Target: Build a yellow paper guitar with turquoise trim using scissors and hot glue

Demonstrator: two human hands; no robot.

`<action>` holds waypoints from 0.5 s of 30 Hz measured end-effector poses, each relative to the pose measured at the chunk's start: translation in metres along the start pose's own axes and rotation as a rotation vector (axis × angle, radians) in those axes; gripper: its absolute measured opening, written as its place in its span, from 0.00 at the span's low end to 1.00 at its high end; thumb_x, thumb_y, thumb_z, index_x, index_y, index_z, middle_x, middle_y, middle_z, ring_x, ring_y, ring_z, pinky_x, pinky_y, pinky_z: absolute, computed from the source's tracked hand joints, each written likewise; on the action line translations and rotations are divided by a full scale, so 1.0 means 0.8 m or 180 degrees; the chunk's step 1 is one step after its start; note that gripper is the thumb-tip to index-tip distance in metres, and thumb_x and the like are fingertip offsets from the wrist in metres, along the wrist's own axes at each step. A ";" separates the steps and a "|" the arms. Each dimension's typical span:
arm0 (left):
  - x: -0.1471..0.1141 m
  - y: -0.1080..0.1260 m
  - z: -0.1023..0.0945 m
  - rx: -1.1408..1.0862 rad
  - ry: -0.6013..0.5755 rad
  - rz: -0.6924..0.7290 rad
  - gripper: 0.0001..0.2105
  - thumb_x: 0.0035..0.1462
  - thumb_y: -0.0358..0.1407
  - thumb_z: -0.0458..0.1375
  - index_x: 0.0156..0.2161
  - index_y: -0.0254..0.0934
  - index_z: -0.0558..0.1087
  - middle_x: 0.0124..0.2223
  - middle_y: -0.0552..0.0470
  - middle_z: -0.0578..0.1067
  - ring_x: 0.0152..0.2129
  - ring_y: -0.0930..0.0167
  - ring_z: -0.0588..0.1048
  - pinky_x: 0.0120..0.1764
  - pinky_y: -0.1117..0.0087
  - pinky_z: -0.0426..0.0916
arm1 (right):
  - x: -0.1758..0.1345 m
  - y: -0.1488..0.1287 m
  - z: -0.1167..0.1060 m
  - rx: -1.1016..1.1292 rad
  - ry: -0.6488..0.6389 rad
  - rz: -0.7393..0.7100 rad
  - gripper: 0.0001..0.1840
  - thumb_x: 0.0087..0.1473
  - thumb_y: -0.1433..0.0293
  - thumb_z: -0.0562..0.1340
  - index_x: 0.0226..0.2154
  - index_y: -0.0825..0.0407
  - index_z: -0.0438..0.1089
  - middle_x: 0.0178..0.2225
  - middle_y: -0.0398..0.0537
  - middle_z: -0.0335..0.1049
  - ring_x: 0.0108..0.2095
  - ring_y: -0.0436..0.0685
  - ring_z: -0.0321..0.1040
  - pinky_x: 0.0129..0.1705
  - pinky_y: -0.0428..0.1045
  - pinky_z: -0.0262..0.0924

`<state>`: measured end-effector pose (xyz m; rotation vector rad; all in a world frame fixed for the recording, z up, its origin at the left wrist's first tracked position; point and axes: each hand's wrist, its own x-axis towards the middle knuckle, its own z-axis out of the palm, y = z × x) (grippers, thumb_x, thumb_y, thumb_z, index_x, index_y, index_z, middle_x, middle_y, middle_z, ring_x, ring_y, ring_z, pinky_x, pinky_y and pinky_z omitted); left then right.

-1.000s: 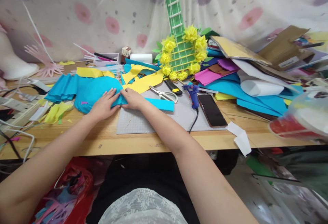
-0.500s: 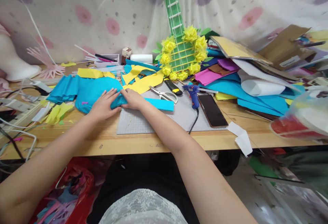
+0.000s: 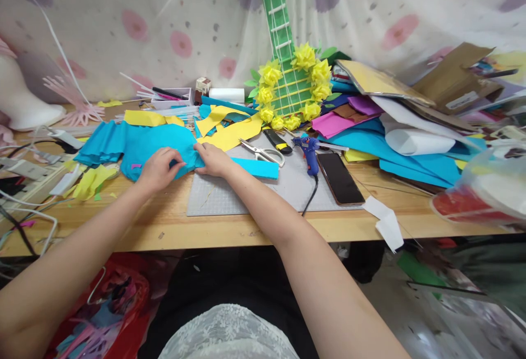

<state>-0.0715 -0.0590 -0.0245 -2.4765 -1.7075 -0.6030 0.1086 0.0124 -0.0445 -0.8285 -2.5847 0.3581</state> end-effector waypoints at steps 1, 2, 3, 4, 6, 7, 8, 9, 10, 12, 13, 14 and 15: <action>0.001 -0.001 -0.001 -0.0007 0.0079 -0.0151 0.06 0.56 0.37 0.52 0.29 0.37 0.66 0.34 0.47 0.71 0.37 0.63 0.69 0.41 0.63 0.63 | 0.000 0.000 0.000 0.0028 0.0009 0.0006 0.31 0.46 0.65 0.65 0.50 0.58 0.56 0.48 0.59 0.62 0.49 0.61 0.61 0.46 0.53 0.57; 0.003 -0.001 -0.002 0.0012 0.0170 -0.0315 0.07 0.56 0.37 0.52 0.29 0.38 0.66 0.34 0.47 0.71 0.37 0.63 0.69 0.40 0.63 0.63 | -0.001 0.000 0.001 0.0050 0.0016 0.0015 0.32 0.45 0.65 0.66 0.51 0.58 0.55 0.48 0.59 0.62 0.49 0.62 0.61 0.47 0.54 0.57; 0.004 -0.003 -0.003 0.0044 0.0275 -0.0487 0.07 0.56 0.38 0.52 0.29 0.38 0.65 0.34 0.47 0.71 0.37 0.63 0.69 0.40 0.63 0.63 | -0.001 0.000 0.001 0.0067 0.0022 0.0024 0.34 0.45 0.65 0.66 0.51 0.58 0.55 0.49 0.59 0.62 0.50 0.62 0.61 0.47 0.54 0.57; 0.005 -0.004 -0.005 0.0076 0.0391 -0.0661 0.07 0.56 0.38 0.52 0.30 0.38 0.65 0.35 0.46 0.71 0.38 0.62 0.69 0.41 0.63 0.63 | -0.001 0.001 0.001 0.0081 0.0027 0.0036 0.35 0.45 0.65 0.66 0.52 0.58 0.54 0.49 0.59 0.62 0.50 0.62 0.61 0.47 0.54 0.57; 0.007 -0.008 -0.009 0.0099 0.0668 -0.1035 0.08 0.57 0.40 0.51 0.32 0.38 0.65 0.36 0.46 0.71 0.38 0.62 0.70 0.41 0.62 0.63 | -0.001 0.001 0.000 0.0102 0.0030 0.0053 0.36 0.44 0.64 0.67 0.53 0.57 0.54 0.51 0.59 0.61 0.51 0.62 0.60 0.48 0.54 0.57; 0.008 -0.011 -0.011 0.0099 0.0806 -0.1226 0.08 0.57 0.40 0.49 0.33 0.38 0.64 0.36 0.45 0.71 0.38 0.62 0.70 0.41 0.62 0.63 | -0.002 0.002 -0.001 0.0106 0.0028 0.0059 0.37 0.44 0.63 0.67 0.53 0.55 0.53 0.51 0.59 0.61 0.51 0.62 0.60 0.48 0.54 0.57; 0.009 -0.013 -0.013 0.0100 0.0914 -0.1399 0.09 0.59 0.41 0.47 0.33 0.38 0.64 0.35 0.45 0.71 0.38 0.61 0.71 0.41 0.61 0.63 | -0.003 0.002 -0.002 0.0101 0.0028 0.0071 0.38 0.43 0.62 0.68 0.54 0.55 0.53 0.51 0.58 0.61 0.51 0.62 0.60 0.48 0.55 0.57; 0.009 -0.016 -0.015 0.0107 0.0969 -0.1533 0.11 0.60 0.41 0.45 0.33 0.38 0.64 0.34 0.45 0.71 0.38 0.61 0.71 0.41 0.61 0.63 | -0.004 0.004 -0.005 0.0085 0.0025 0.0082 0.40 0.42 0.61 0.68 0.54 0.54 0.53 0.50 0.58 0.62 0.51 0.63 0.61 0.48 0.55 0.57; 0.009 -0.018 -0.017 0.0124 0.0974 -0.1616 0.13 0.61 0.41 0.42 0.32 0.38 0.64 0.33 0.44 0.71 0.38 0.61 0.71 0.41 0.60 0.63 | -0.006 0.005 -0.008 0.0056 0.0020 0.0091 0.41 0.41 0.59 0.69 0.54 0.54 0.53 0.50 0.58 0.62 0.50 0.63 0.61 0.49 0.56 0.56; 0.009 -0.020 -0.019 0.0179 0.0881 -0.1600 0.14 0.61 0.41 0.41 0.30 0.38 0.64 0.32 0.43 0.71 0.39 0.59 0.71 0.42 0.58 0.62 | -0.012 0.009 -0.014 -0.0031 0.0001 0.0121 0.43 0.39 0.58 0.69 0.55 0.54 0.54 0.51 0.59 0.62 0.51 0.64 0.61 0.49 0.56 0.56; 0.008 -0.019 -0.020 0.0203 0.0831 -0.1506 0.13 0.60 0.42 0.44 0.31 0.37 0.65 0.33 0.43 0.71 0.40 0.58 0.70 0.44 0.57 0.62 | -0.016 0.012 -0.018 -0.0079 -0.0016 0.0143 0.44 0.39 0.57 0.69 0.55 0.54 0.54 0.51 0.59 0.62 0.51 0.64 0.61 0.49 0.56 0.56; 0.007 -0.017 -0.019 0.0220 0.0788 -0.1369 0.12 0.58 0.42 0.47 0.32 0.37 0.66 0.35 0.42 0.71 0.42 0.57 0.69 0.46 0.56 0.61 | -0.020 0.014 -0.020 -0.0123 -0.0037 0.0167 0.44 0.39 0.57 0.69 0.55 0.54 0.54 0.50 0.60 0.63 0.51 0.64 0.61 0.49 0.56 0.56; 0.005 -0.014 -0.017 0.0229 0.0739 -0.1192 0.11 0.56 0.43 0.51 0.35 0.36 0.67 0.38 0.41 0.71 0.44 0.57 0.68 0.47 0.56 0.61 | -0.024 0.016 -0.023 -0.0162 -0.0058 0.0195 0.44 0.39 0.57 0.69 0.55 0.55 0.54 0.50 0.60 0.63 0.50 0.64 0.61 0.49 0.56 0.55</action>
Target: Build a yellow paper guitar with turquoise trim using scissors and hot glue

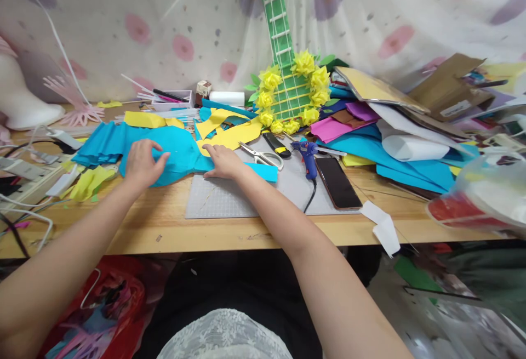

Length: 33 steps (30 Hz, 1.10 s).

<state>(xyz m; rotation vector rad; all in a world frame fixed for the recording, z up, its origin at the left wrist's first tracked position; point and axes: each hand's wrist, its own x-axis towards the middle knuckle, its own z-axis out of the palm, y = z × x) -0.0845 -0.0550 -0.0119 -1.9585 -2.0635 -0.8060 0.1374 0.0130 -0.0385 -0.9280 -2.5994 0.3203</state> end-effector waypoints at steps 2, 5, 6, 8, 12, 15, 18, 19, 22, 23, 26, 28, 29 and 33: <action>-0.007 0.008 0.005 -0.0012 -0.0116 0.0419 0.17 0.51 0.43 0.57 0.42 0.34 0.67 0.46 0.39 0.70 0.50 0.56 0.65 0.52 0.56 0.59 | -0.007 0.002 -0.003 -0.0050 -0.0042 0.0069 0.44 0.39 0.57 0.69 0.55 0.56 0.54 0.48 0.59 0.65 0.49 0.64 0.62 0.48 0.56 0.55; -0.016 0.025 0.016 0.0040 -0.0486 0.1089 0.23 0.51 0.43 0.58 0.51 0.34 0.64 0.55 0.40 0.67 0.57 0.57 0.59 0.58 0.56 0.52 | -0.013 -0.001 -0.007 -0.0067 -0.0041 0.0162 0.42 0.42 0.60 0.68 0.55 0.56 0.53 0.46 0.59 0.67 0.47 0.64 0.64 0.46 0.56 0.56; -0.017 0.030 0.021 0.0074 -0.0625 0.1278 0.24 0.51 0.42 0.58 0.53 0.35 0.63 0.57 0.41 0.65 0.59 0.58 0.57 0.59 0.56 0.50 | -0.013 -0.003 -0.009 -0.0056 -0.0016 0.0191 0.41 0.43 0.61 0.68 0.55 0.56 0.53 0.46 0.59 0.68 0.47 0.64 0.64 0.45 0.55 0.56; -0.014 0.041 0.028 0.0142 -0.0843 0.1543 0.25 0.53 0.39 0.57 0.56 0.35 0.61 0.60 0.41 0.62 0.60 0.60 0.54 0.60 0.55 0.46 | -0.010 -0.006 -0.015 -0.0017 0.0040 0.0229 0.39 0.43 0.62 0.67 0.55 0.55 0.54 0.45 0.58 0.69 0.46 0.64 0.65 0.44 0.55 0.57; 0.006 0.060 0.033 0.0275 -0.0950 0.1642 0.22 0.56 0.29 0.50 0.56 0.33 0.61 0.60 0.40 0.63 0.60 0.61 0.55 0.60 0.54 0.45 | 0.004 -0.011 -0.040 -0.0017 0.0093 0.0189 0.38 0.44 0.61 0.67 0.55 0.54 0.54 0.42 0.55 0.69 0.43 0.63 0.66 0.43 0.55 0.57; 0.032 0.071 0.023 0.0342 -0.0848 0.1496 0.19 0.56 0.24 0.46 0.53 0.33 0.65 0.55 0.40 0.68 0.58 0.61 0.59 0.60 0.53 0.45 | 0.009 -0.017 -0.069 -0.0249 0.0612 -0.0114 0.36 0.46 0.60 0.65 0.55 0.54 0.55 0.48 0.58 0.64 0.50 0.65 0.60 0.50 0.59 0.54; 0.065 0.081 -0.005 0.0237 -0.0654 0.1100 0.17 0.56 0.25 0.47 0.51 0.32 0.66 0.53 0.38 0.69 0.56 0.58 0.63 0.57 0.53 0.52 | 0.000 -0.024 -0.098 -0.0360 0.1432 -0.0211 0.30 0.53 0.58 0.57 0.56 0.50 0.53 0.55 0.57 0.54 0.58 0.67 0.48 0.56 0.64 0.46; 0.075 0.086 -0.018 0.0220 -0.0545 0.0796 0.16 0.57 0.26 0.47 0.51 0.32 0.65 0.52 0.37 0.69 0.53 0.57 0.65 0.55 0.52 0.57 | -0.006 -0.025 -0.105 -0.0344 0.1657 -0.0104 0.27 0.55 0.60 0.54 0.56 0.49 0.53 0.55 0.56 0.53 0.59 0.68 0.46 0.56 0.65 0.45; 0.103 0.102 -0.068 0.0163 -0.0227 -0.0177 0.14 0.60 0.34 0.48 0.48 0.27 0.64 0.47 0.36 0.72 0.48 0.51 0.69 0.48 0.45 0.61 | -0.025 -0.017 -0.112 -0.0217 0.2161 0.0249 0.22 0.58 0.63 0.50 0.54 0.49 0.56 0.54 0.56 0.53 0.59 0.68 0.45 0.56 0.67 0.45; 0.111 0.107 -0.086 0.0113 -0.0061 -0.0407 0.15 0.61 0.36 0.48 0.47 0.24 0.63 0.47 0.36 0.71 0.49 0.51 0.69 0.47 0.44 0.60 | -0.031 -0.012 -0.109 -0.0142 0.2301 0.0352 0.21 0.58 0.64 0.49 0.53 0.50 0.57 0.52 0.57 0.54 0.58 0.67 0.47 0.56 0.66 0.46; 0.129 0.109 -0.132 -0.0319 0.0589 -0.0708 0.18 0.60 0.35 0.48 0.49 0.20 0.60 0.48 0.40 0.70 0.52 0.55 0.66 0.50 0.48 0.59 | -0.042 0.005 -0.089 0.0227 0.2579 0.0633 0.16 0.57 0.65 0.49 0.46 0.51 0.61 0.46 0.56 0.60 0.53 0.63 0.55 0.54 0.63 0.51; 0.139 0.097 -0.152 -0.0880 0.1155 -0.0470 0.18 0.59 0.35 0.46 0.49 0.20 0.59 0.49 0.43 0.69 0.51 0.61 0.67 0.49 0.51 0.57 | -0.044 0.015 -0.071 0.0613 0.2563 0.0840 0.13 0.56 0.64 0.51 0.42 0.51 0.62 0.41 0.54 0.63 0.47 0.59 0.60 0.51 0.58 0.56; 0.142 0.087 -0.158 -0.1208 0.1294 -0.0432 0.17 0.60 0.30 0.37 0.49 0.18 0.58 0.50 0.44 0.67 0.52 0.64 0.65 0.48 0.50 0.53 | -0.044 0.019 -0.062 0.0856 0.2505 0.0963 0.12 0.55 0.64 0.52 0.41 0.51 0.61 0.40 0.53 0.63 0.43 0.57 0.62 0.49 0.56 0.59; 0.139 0.047 -0.156 -0.2925 0.0914 -0.0808 0.17 0.61 0.30 0.41 0.53 0.23 0.57 0.54 0.44 0.67 0.51 0.66 0.67 0.51 0.48 0.56 | -0.039 0.032 -0.037 0.2119 0.2080 0.1518 0.21 0.51 0.56 0.57 0.42 0.52 0.59 0.44 0.53 0.63 0.38 0.53 0.66 0.43 0.52 0.63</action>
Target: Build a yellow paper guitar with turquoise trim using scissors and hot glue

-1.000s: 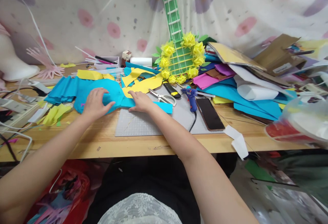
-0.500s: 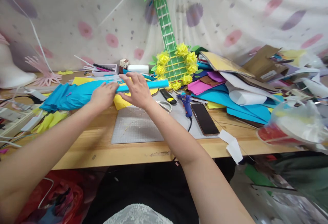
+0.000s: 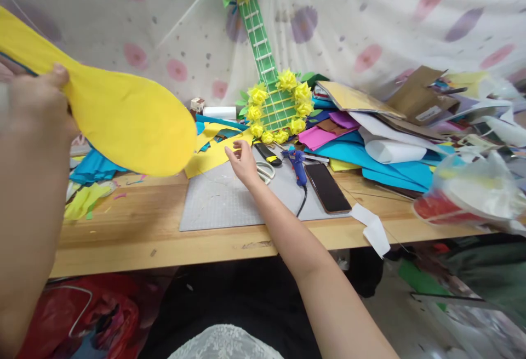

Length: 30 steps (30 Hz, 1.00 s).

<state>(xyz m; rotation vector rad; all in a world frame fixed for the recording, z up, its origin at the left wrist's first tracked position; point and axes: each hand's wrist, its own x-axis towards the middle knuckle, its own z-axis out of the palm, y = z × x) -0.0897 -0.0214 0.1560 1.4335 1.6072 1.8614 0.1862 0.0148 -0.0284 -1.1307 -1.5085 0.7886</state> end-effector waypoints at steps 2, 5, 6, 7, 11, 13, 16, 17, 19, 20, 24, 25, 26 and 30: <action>-0.008 -0.021 -0.007 -0.0381 -0.0505 -0.0698 0.16 0.62 0.34 0.43 0.51 0.26 0.62 0.52 0.45 0.70 0.51 0.64 0.67 0.55 0.50 0.57 | 0.003 0.007 0.002 0.0455 -0.0284 0.0541 0.26 0.51 0.52 0.56 0.46 0.51 0.57 0.47 0.55 0.63 0.41 0.54 0.67 0.42 0.51 0.64; -0.032 -0.057 -0.005 -0.0445 -0.0889 -0.1799 0.17 0.62 0.37 0.44 0.48 0.26 0.66 0.46 0.44 0.75 0.49 0.61 0.69 0.55 0.53 0.60 | 0.005 0.010 -0.003 0.0996 -0.0855 0.1178 0.30 0.55 0.47 0.47 0.50 0.51 0.56 0.48 0.56 0.65 0.43 0.54 0.69 0.40 0.51 0.65; -0.042 -0.069 -0.001 -0.0496 -0.0958 -0.2009 0.18 0.62 0.37 0.43 0.48 0.26 0.67 0.43 0.44 0.76 0.48 0.61 0.70 0.54 0.55 0.62 | 0.005 0.010 -0.006 0.1128 -0.1033 0.1310 0.32 0.55 0.46 0.45 0.50 0.52 0.56 0.47 0.56 0.66 0.41 0.54 0.70 0.39 0.50 0.65; -0.052 -0.081 0.004 -0.0540 -0.1021 -0.2188 0.18 0.62 0.38 0.43 0.48 0.27 0.67 0.42 0.44 0.77 0.47 0.61 0.71 0.53 0.56 0.64 | 0.003 0.010 -0.009 0.1221 -0.1177 0.1399 0.32 0.55 0.45 0.45 0.50 0.52 0.58 0.45 0.56 0.68 0.40 0.54 0.70 0.38 0.50 0.66; -0.088 -0.117 0.032 -0.0698 -0.1221 -0.2584 0.19 0.61 0.39 0.43 0.47 0.29 0.70 0.39 0.41 0.78 0.43 0.60 0.74 0.47 0.59 0.70 | -0.007 0.010 -0.018 0.1121 -0.1286 0.1401 0.23 0.50 0.51 0.58 0.40 0.51 0.66 0.40 0.48 0.71 0.36 0.52 0.70 0.36 0.48 0.64; -0.103 -0.131 0.047 -0.0768 -0.1242 -0.2553 0.18 0.60 0.40 0.45 0.46 0.31 0.71 0.39 0.41 0.78 0.42 0.60 0.75 0.45 0.59 0.71 | -0.011 0.012 -0.020 0.0888 -0.1246 0.1321 0.17 0.48 0.55 0.60 0.36 0.51 0.67 0.37 0.46 0.72 0.35 0.51 0.69 0.38 0.48 0.64; -0.117 -0.150 0.062 -0.0654 -0.1109 -0.2495 0.18 0.58 0.45 0.48 0.43 0.35 0.72 0.40 0.42 0.78 0.41 0.61 0.76 0.44 0.62 0.72 | -0.014 0.019 -0.022 0.0485 -0.1008 0.1149 0.15 0.49 0.57 0.59 0.34 0.51 0.69 0.35 0.45 0.72 0.35 0.53 0.69 0.39 0.50 0.63; -0.120 -0.155 0.064 -0.0507 -0.1003 -0.2488 0.18 0.57 0.47 0.50 0.42 0.36 0.73 0.41 0.42 0.78 0.41 0.62 0.76 0.43 0.63 0.72 | -0.013 0.022 -0.023 0.0356 -0.0878 0.1086 0.15 0.49 0.57 0.59 0.33 0.51 0.69 0.34 0.44 0.72 0.35 0.53 0.69 0.39 0.50 0.63; -0.128 -0.162 0.065 -0.0183 -0.0844 -0.2430 0.20 0.54 0.51 0.53 0.41 0.37 0.73 0.43 0.42 0.77 0.43 0.63 0.75 0.43 0.64 0.72 | -0.013 0.028 -0.025 0.0186 -0.0661 0.1036 0.16 0.49 0.56 0.58 0.33 0.51 0.69 0.33 0.44 0.72 0.36 0.54 0.69 0.39 0.51 0.63; -0.133 -0.164 0.064 -0.0025 -0.0803 -0.2392 0.21 0.52 0.53 0.54 0.40 0.37 0.73 0.44 0.42 0.77 0.44 0.63 0.75 0.43 0.63 0.72 | -0.012 0.031 -0.025 0.0170 -0.0597 0.1053 0.17 0.49 0.55 0.58 0.33 0.50 0.69 0.33 0.44 0.72 0.36 0.55 0.69 0.39 0.51 0.64; -0.157 -0.160 0.058 0.0318 -0.0989 -0.2175 0.21 0.48 0.54 0.57 0.36 0.36 0.75 0.43 0.39 0.77 0.41 0.59 0.76 0.41 0.62 0.72 | -0.015 0.036 -0.026 0.0291 -0.0545 0.1062 0.19 0.49 0.52 0.57 0.34 0.50 0.68 0.34 0.44 0.72 0.36 0.54 0.69 0.37 0.50 0.64; -0.162 -0.158 0.057 0.0342 -0.0976 -0.2133 0.20 0.47 0.52 0.59 0.34 0.35 0.75 0.42 0.39 0.77 0.39 0.59 0.76 0.40 0.62 0.72 | -0.016 0.036 -0.026 0.0323 -0.0561 0.1030 0.20 0.48 0.52 0.57 0.34 0.50 0.68 0.34 0.44 0.72 0.36 0.54 0.69 0.37 0.50 0.64; -0.166 -0.156 0.057 0.0341 -0.0947 -0.2095 0.18 0.46 0.50 0.60 0.33 0.34 0.75 0.40 0.39 0.78 0.37 0.58 0.77 0.39 0.62 0.73 | -0.018 0.035 -0.027 0.0346 -0.0584 0.0997 0.20 0.48 0.51 0.57 0.35 0.50 0.68 0.35 0.44 0.72 0.36 0.54 0.69 0.37 0.49 0.64; -0.171 -0.152 0.057 0.0335 -0.0808 -0.2020 0.15 0.46 0.45 0.62 0.31 0.33 0.75 0.37 0.39 0.78 0.33 0.59 0.78 0.35 0.62 0.73 | -0.017 0.023 -0.034 0.0170 -0.0745 0.1016 0.25 0.46 0.48 0.56 0.36 0.50 0.66 0.36 0.45 0.71 0.36 0.54 0.69 0.38 0.50 0.63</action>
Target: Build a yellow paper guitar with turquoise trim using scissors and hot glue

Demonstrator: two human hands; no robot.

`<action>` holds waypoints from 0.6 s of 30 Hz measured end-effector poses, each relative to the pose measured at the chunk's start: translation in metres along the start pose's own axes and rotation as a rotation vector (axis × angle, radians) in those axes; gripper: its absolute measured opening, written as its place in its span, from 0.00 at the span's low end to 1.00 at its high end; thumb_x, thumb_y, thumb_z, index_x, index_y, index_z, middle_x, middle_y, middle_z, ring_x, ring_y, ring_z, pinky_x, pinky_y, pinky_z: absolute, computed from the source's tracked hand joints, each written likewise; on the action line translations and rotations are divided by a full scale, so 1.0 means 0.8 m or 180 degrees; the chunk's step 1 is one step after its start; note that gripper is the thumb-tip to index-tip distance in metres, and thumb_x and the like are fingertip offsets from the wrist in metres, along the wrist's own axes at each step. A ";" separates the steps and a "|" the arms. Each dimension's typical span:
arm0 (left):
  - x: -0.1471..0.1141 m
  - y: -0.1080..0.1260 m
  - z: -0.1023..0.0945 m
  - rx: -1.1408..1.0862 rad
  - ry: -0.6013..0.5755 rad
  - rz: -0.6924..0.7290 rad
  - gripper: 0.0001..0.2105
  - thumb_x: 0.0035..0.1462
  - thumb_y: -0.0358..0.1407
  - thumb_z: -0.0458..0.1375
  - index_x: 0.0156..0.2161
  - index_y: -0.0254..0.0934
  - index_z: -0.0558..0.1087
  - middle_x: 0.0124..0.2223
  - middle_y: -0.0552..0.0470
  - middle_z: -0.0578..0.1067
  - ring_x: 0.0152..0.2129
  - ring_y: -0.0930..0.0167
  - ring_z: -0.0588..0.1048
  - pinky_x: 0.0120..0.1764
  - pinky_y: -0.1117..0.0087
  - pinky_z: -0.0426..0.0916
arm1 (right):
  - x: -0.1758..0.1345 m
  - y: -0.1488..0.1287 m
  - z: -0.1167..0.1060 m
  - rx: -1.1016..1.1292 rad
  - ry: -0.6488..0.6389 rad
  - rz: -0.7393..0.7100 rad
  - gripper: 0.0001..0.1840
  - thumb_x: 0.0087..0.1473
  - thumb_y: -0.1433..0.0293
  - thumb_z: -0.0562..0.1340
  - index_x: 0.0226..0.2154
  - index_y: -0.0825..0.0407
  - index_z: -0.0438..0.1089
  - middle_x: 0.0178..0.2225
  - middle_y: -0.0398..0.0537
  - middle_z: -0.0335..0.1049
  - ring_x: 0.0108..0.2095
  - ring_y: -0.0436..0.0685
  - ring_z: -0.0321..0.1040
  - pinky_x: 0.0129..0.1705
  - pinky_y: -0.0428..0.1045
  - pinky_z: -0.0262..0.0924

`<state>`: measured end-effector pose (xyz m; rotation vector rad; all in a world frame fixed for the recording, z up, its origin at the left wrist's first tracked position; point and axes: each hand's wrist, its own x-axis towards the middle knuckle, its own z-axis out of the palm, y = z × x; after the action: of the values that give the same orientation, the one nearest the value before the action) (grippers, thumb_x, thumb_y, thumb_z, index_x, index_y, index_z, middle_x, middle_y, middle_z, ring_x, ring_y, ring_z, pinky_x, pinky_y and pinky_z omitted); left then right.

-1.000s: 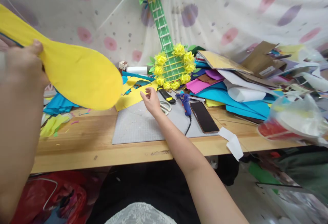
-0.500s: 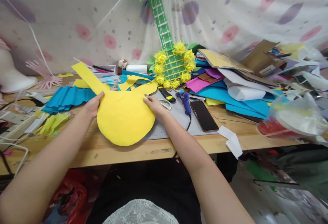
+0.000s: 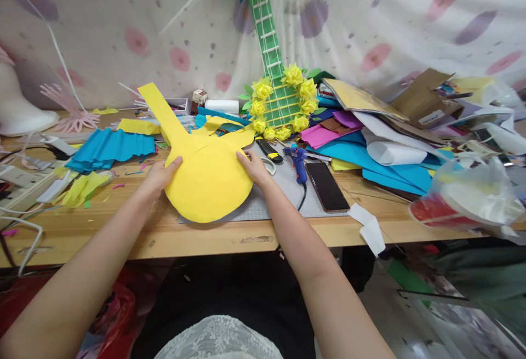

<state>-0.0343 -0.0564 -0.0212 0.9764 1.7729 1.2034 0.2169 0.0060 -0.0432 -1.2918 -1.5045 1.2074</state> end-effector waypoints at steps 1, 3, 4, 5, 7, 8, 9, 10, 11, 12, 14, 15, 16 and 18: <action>0.000 0.000 0.000 0.0007 -0.0006 0.0031 0.15 0.47 0.45 0.61 0.31 0.33 0.75 0.37 0.40 0.78 0.33 0.59 0.78 0.35 0.63 0.73 | 0.001 -0.007 -0.002 -0.0174 0.0052 0.0032 0.26 0.45 0.47 0.57 0.37 0.51 0.66 0.37 0.46 0.71 0.37 0.55 0.69 0.39 0.50 0.63; 0.001 0.001 0.000 0.0005 -0.0062 0.0097 0.15 0.48 0.46 0.60 0.33 0.33 0.75 0.38 0.40 0.78 0.34 0.59 0.78 0.35 0.63 0.74 | 0.005 -0.027 -0.003 -0.0647 0.0240 0.0031 0.32 0.43 0.45 0.58 0.41 0.52 0.64 0.39 0.51 0.70 0.39 0.57 0.68 0.42 0.53 0.61; 0.001 0.000 0.001 -0.0011 -0.0116 0.0121 0.16 0.49 0.46 0.59 0.34 0.33 0.75 0.38 0.41 0.78 0.34 0.60 0.78 0.35 0.63 0.74 | 0.008 -0.039 -0.001 -0.0893 0.0349 -0.0049 0.35 0.41 0.44 0.59 0.43 0.53 0.63 0.42 0.53 0.69 0.41 0.58 0.68 0.44 0.54 0.61; 0.001 0.000 0.002 -0.0042 -0.0184 0.0140 0.16 0.50 0.45 0.59 0.35 0.33 0.75 0.39 0.41 0.78 0.34 0.60 0.78 0.35 0.63 0.74 | 0.012 -0.051 0.003 -0.1114 0.0312 -0.0118 0.38 0.41 0.43 0.60 0.46 0.53 0.61 0.43 0.55 0.69 0.42 0.60 0.68 0.44 0.55 0.60; 0.000 0.000 0.004 -0.0144 -0.0332 0.0154 0.15 0.52 0.44 0.58 0.37 0.33 0.75 0.40 0.41 0.78 0.35 0.61 0.78 0.36 0.64 0.74 | 0.021 -0.075 0.019 -0.1562 0.0289 -0.0351 0.42 0.40 0.42 0.59 0.50 0.52 0.58 0.45 0.57 0.68 0.45 0.63 0.67 0.46 0.58 0.59; -0.001 0.000 0.005 -0.0212 -0.0412 0.0146 0.15 0.52 0.43 0.57 0.38 0.33 0.75 0.40 0.42 0.78 0.35 0.61 0.78 0.36 0.64 0.74 | 0.024 -0.085 0.029 -0.1788 0.0246 -0.0523 0.43 0.40 0.41 0.59 0.51 0.52 0.57 0.47 0.58 0.67 0.46 0.65 0.66 0.47 0.59 0.58; -0.002 0.000 0.005 -0.0285 -0.0485 0.0133 0.14 0.53 0.43 0.57 0.39 0.33 0.75 0.40 0.42 0.78 0.35 0.62 0.78 0.36 0.65 0.74 | 0.027 -0.093 0.040 -0.2022 0.0217 -0.0679 0.45 0.40 0.41 0.59 0.52 0.53 0.56 0.47 0.59 0.67 0.47 0.67 0.65 0.48 0.60 0.57; -0.004 0.000 0.006 -0.0356 -0.0544 0.0116 0.14 0.54 0.42 0.56 0.40 0.33 0.75 0.39 0.42 0.78 0.34 0.62 0.78 0.36 0.65 0.74 | 0.030 -0.098 0.051 -0.2270 0.0180 -0.0784 0.46 0.39 0.40 0.60 0.53 0.53 0.56 0.48 0.60 0.66 0.48 0.69 0.64 0.48 0.61 0.57; -0.005 0.001 0.006 -0.0417 -0.0582 0.0098 0.14 0.55 0.41 0.56 0.40 0.33 0.75 0.39 0.42 0.78 0.34 0.62 0.78 0.36 0.65 0.73 | 0.032 -0.101 0.061 -0.2483 0.0143 -0.0839 0.47 0.38 0.40 0.60 0.53 0.54 0.56 0.48 0.61 0.66 0.48 0.70 0.64 0.47 0.62 0.57; -0.006 0.001 0.005 -0.0464 -0.0600 0.0078 0.14 0.55 0.41 0.55 0.40 0.32 0.74 0.39 0.42 0.78 0.34 0.63 0.78 0.37 0.65 0.73 | 0.033 -0.103 0.070 -0.2642 0.0125 -0.0861 0.48 0.36 0.40 0.61 0.53 0.54 0.56 0.48 0.62 0.66 0.48 0.71 0.64 0.47 0.62 0.57; -0.008 -0.001 0.001 -0.0499 -0.0595 0.0036 0.13 0.56 0.40 0.55 0.40 0.32 0.74 0.39 0.43 0.78 0.35 0.63 0.78 0.37 0.66 0.73 | 0.035 -0.102 0.080 -0.2809 0.0103 -0.0833 0.48 0.35 0.41 0.62 0.52 0.54 0.56 0.47 0.62 0.67 0.48 0.71 0.64 0.46 0.62 0.58; -0.008 -0.002 -0.001 -0.0503 -0.0599 0.0014 0.13 0.56 0.40 0.54 0.40 0.32 0.74 0.40 0.43 0.78 0.35 0.64 0.78 0.37 0.66 0.73 | 0.035 -0.101 0.083 -0.2825 0.0097 -0.0806 0.48 0.35 0.41 0.62 0.52 0.54 0.56 0.47 0.61 0.68 0.47 0.70 0.65 0.46 0.61 0.58; -0.007 -0.003 -0.004 -0.0505 -0.0625 -0.0008 0.13 0.57 0.40 0.54 0.40 0.32 0.74 0.40 0.43 0.78 0.35 0.64 0.77 0.38 0.66 0.73 | 0.036 -0.100 0.083 -0.2814 0.0081 -0.0777 0.47 0.36 0.42 0.63 0.52 0.54 0.56 0.46 0.60 0.69 0.47 0.69 0.65 0.46 0.60 0.58; -0.006 -0.005 -0.010 -0.0515 -0.0723 -0.0042 0.13 0.57 0.40 0.53 0.39 0.32 0.74 0.40 0.43 0.78 0.35 0.64 0.77 0.38 0.66 0.73 | 0.037 -0.099 0.080 -0.2741 0.0010 -0.0706 0.44 0.38 0.44 0.63 0.52 0.52 0.56 0.45 0.57 0.70 0.46 0.67 0.66 0.45 0.58 0.59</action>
<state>-0.0398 -0.0647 -0.0224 0.9641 1.4793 1.1589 0.1325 0.0233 0.0187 -1.5762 -2.2074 0.3899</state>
